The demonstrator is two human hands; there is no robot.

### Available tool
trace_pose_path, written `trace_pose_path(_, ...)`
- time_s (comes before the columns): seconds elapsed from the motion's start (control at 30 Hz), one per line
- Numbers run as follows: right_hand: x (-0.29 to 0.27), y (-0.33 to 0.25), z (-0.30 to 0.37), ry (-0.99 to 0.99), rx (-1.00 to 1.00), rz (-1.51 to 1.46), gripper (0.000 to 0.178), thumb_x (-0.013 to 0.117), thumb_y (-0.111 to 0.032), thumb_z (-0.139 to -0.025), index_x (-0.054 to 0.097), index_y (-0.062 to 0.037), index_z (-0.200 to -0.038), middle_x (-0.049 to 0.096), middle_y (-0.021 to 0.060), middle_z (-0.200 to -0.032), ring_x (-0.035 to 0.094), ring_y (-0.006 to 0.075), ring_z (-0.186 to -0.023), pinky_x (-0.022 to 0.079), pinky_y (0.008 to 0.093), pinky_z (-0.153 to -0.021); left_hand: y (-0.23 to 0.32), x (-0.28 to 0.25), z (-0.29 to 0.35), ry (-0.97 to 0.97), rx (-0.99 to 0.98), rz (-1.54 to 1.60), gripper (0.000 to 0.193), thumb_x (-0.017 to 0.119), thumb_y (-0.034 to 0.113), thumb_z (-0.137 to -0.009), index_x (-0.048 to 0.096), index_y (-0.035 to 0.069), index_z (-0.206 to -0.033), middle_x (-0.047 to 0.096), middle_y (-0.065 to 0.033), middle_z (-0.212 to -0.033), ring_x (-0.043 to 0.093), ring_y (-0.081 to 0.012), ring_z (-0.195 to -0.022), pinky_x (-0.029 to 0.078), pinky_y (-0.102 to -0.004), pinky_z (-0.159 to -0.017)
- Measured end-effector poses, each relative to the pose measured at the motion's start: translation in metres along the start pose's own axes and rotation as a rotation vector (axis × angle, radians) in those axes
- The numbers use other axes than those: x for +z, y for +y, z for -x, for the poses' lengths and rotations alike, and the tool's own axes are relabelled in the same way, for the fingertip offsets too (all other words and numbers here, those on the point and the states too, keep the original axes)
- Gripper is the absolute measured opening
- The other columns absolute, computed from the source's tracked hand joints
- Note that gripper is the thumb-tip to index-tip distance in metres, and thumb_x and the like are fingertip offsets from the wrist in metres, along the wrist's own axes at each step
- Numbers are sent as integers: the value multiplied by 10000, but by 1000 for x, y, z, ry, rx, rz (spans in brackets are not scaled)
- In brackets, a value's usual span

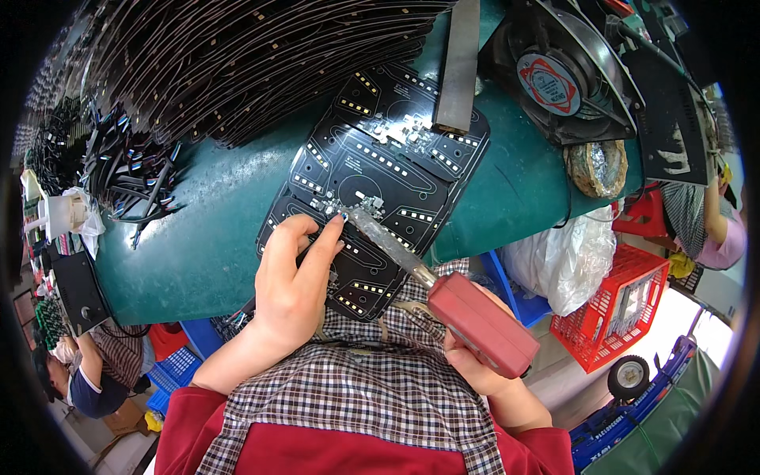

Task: The person takes a circuit board from a stack and solders wire leads onto the board using a soldering gun.

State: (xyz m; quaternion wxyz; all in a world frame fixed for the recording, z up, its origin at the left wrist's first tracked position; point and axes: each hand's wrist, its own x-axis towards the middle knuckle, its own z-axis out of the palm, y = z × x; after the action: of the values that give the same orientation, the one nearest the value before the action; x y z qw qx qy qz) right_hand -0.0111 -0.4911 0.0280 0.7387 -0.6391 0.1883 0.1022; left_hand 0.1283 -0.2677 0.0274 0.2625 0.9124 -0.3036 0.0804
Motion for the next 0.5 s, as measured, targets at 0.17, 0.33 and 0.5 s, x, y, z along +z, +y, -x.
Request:
trace_pose_path(0.17, -7, -2, 3, -9, -11, 241, 683, 735, -158, -707, 402, 99, -1245, 609, 136, -971, 592, 135, -735, 482, 244, -669, 3, -1, -2, -7, 64, -148, 398, 562, 0, -636, 586, -65, -1028, 495, -154, -972, 514, -212, -738, 482, -247, -592)
trace_pose_path(0.33, -8, 8, 4, -1, -211, 557, 569, 739, -188, -706, 510, 83, -1151, 636, 163, -936, 607, 159, -733, 481, 264, -683, 7, -4, -6, -27, 51, -169, 394, 564, 8, -638, 584, -67, -1024, 499, -154, -965, 514, -209, -743, 484, -240, -589)
trace_pose_path(0.5, 7, -12, 2, 46, -45, -74, 484, 729, -190, -715, 560, 45, -1102, 641, 151, -916, 614, 175, -799, 477, 280, -743, 6, -1, -3, -30, 44, -185, 398, 565, 6, -641, 581, -65, -1033, 498, -152, -972, 516, -210, -747, 486, -243, -592)
